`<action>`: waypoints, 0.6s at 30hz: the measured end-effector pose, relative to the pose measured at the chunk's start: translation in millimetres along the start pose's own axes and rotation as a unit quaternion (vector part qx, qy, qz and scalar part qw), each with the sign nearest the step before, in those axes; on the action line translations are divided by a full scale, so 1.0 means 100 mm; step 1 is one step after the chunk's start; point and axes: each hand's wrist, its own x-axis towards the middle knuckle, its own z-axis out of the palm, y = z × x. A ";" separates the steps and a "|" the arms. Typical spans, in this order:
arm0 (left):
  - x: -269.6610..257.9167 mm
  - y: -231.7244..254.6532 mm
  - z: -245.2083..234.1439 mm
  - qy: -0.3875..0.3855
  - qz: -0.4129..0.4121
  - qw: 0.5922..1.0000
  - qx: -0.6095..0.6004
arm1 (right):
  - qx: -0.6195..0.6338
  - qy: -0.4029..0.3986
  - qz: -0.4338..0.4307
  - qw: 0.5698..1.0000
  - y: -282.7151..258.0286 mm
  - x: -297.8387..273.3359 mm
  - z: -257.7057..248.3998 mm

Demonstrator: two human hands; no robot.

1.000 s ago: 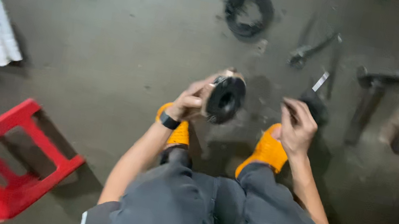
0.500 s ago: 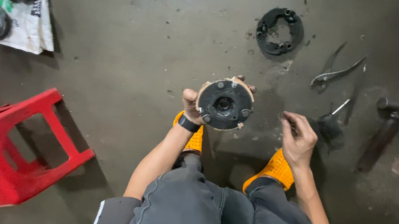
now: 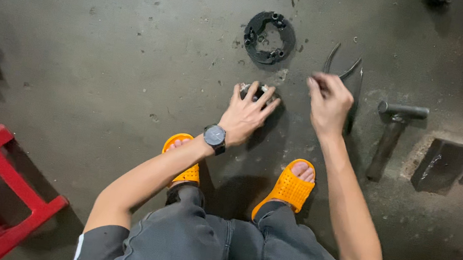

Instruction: The person sits on the floor and uses a hammer and pliers to disassemble a circular mechanical component. They strike the part to separate it, then use pliers to remove smaller pieces and a screwdriver to pry out internal components.

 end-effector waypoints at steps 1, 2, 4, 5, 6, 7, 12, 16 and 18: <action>-0.02 -0.02 0.01 -0.002 0.001 1.000 0.001 | 0.001 0.000 0.001 1.000 0.02 0.11 0.11; -0.04 -0.04 0.01 0.000 0.008 1.000 0.007 | 0.031 0.000 0.041 0.999 0.05 0.22 0.23; -0.05 -0.17 -0.05 -0.001 0.013 1.000 0.012 | 0.061 -0.003 0.082 0.995 0.11 0.42 0.44; -0.06 -0.27 -0.11 0.020 0.002 0.994 -0.108 | 0.053 -0.004 0.098 0.994 0.15 0.50 0.55; -0.07 -0.38 -0.17 0.042 -0.010 0.973 -0.226 | 0.046 -0.004 0.115 0.992 0.19 0.57 0.66; -0.01 -0.52 -0.06 0.039 -0.012 0.973 -0.227 | 0.047 -0.007 0.116 0.992 0.14 0.59 0.68; 0.39 -1.06 0.06 0.342 -0.202 0.833 -0.384 | 0.181 0.010 0.137 0.974 0.15 0.60 0.62; 0.64 -1.13 -0.04 0.266 -0.309 0.790 -0.458 | 0.257 0.018 0.211 0.943 0.34 0.45 0.48; 0.64 -1.21 0.03 0.252 -0.320 0.795 -0.451 | 0.259 -0.068 0.164 0.949 0.23 0.34 0.38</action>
